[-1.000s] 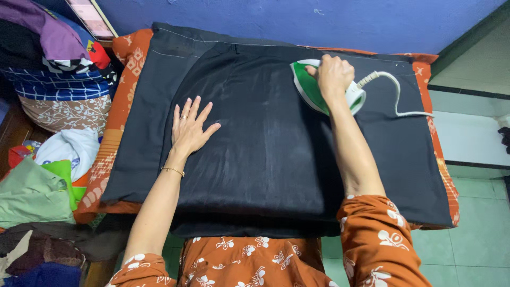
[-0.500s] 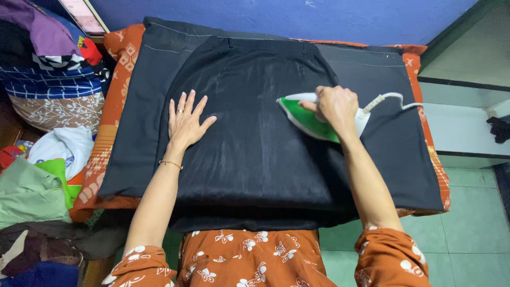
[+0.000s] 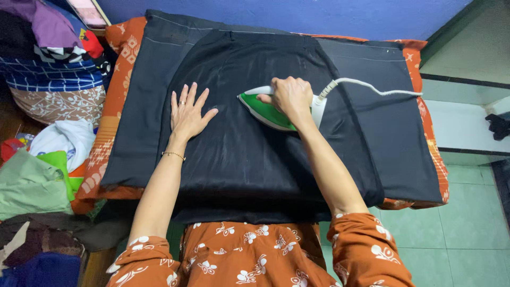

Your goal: The person irons a black skirt by hand, smoothing the fabric and passing an iron over the garment multiple times across different sections.

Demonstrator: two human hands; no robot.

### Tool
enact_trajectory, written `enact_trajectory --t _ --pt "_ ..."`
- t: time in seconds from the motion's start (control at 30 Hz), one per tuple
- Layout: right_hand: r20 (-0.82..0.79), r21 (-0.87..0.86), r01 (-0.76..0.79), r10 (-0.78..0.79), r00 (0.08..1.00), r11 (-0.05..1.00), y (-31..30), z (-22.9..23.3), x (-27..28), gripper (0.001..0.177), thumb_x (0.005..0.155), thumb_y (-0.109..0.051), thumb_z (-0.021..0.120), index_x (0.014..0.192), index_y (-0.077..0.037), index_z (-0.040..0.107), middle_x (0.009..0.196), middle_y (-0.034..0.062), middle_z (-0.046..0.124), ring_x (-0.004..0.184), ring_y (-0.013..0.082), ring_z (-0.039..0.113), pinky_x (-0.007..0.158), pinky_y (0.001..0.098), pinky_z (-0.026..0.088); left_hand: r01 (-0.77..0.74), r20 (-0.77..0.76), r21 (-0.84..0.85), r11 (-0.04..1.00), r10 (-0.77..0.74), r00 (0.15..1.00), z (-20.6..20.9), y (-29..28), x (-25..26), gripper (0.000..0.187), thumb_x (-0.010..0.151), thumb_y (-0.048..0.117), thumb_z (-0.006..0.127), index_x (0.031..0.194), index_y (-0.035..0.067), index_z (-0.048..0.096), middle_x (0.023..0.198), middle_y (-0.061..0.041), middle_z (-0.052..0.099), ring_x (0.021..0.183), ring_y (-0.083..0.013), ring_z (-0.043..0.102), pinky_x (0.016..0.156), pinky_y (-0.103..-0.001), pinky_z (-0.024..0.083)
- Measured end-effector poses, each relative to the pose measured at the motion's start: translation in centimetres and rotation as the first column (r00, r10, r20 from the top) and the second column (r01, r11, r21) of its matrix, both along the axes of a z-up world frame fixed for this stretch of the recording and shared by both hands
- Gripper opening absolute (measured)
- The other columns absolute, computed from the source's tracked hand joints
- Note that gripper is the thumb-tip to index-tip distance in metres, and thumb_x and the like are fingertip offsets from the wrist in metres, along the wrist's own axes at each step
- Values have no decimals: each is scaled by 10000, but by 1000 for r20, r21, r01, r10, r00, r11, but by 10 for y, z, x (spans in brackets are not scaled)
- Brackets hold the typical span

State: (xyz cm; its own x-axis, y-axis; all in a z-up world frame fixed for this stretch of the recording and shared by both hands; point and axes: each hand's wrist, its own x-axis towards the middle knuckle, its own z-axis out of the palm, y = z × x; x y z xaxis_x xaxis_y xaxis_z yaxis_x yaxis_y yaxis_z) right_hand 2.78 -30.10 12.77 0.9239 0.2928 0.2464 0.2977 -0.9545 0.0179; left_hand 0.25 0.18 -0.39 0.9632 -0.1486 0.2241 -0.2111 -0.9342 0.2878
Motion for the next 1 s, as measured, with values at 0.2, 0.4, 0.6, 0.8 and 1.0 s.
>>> enact_trajectory --t 0.2,0.4,0.6,0.8,1.0 --pt "43 -17 -114 114 993 993 6 5 -19 612 705 -777 714 888 -197 788 650 129 704 624 319 727 544 424 554 19 -1 -45 999 -19 1000 2 3 0 741 953 648 529 1560 230 454 1667 -156 282 1555 -338 168 1241 -564 39" --pt "-137 -61 -172 162 977 983 4 12 -79 652 748 -789 660 863 -150 729 604 111 691 546 275 712 483 384 531 16 5 -41 999 -16 1000 1 3 0 728 951 651 535 1544 234 470 1661 -154 295 1550 -338 182 1240 -563 48" --pt "-63 -108 -283 278 959 953 -19 17 -137 635 808 -771 625 785 -138 681 598 77 683 529 266 699 453 384 517 28 20 -58 998 -27 999 0 6 -1 714 955 632 543 1540 227 486 1661 -153 313 1551 -339 196 1246 -564 60" --pt "15 -109 -133 136 991 985 -49 21 -171 596 776 -773 631 744 -179 669 542 64 662 488 249 683 426 365 498 34 44 -64 997 -31 999 -1 7 -1 708 961 636 548 1532 219 502 1649 -163 334 1547 -342 214 1247 -556 60" --pt "182 -151 19 9 983 988 -85 15 -170 604 792 -754 666 686 -165 580 535 31 607 489 216 664 432 349 480 41 53 -76 996 -37 998 -1 8 -2 711 966 631 547 1532 203 509 1651 -170 340 1548 -347 220 1251 -545 68"
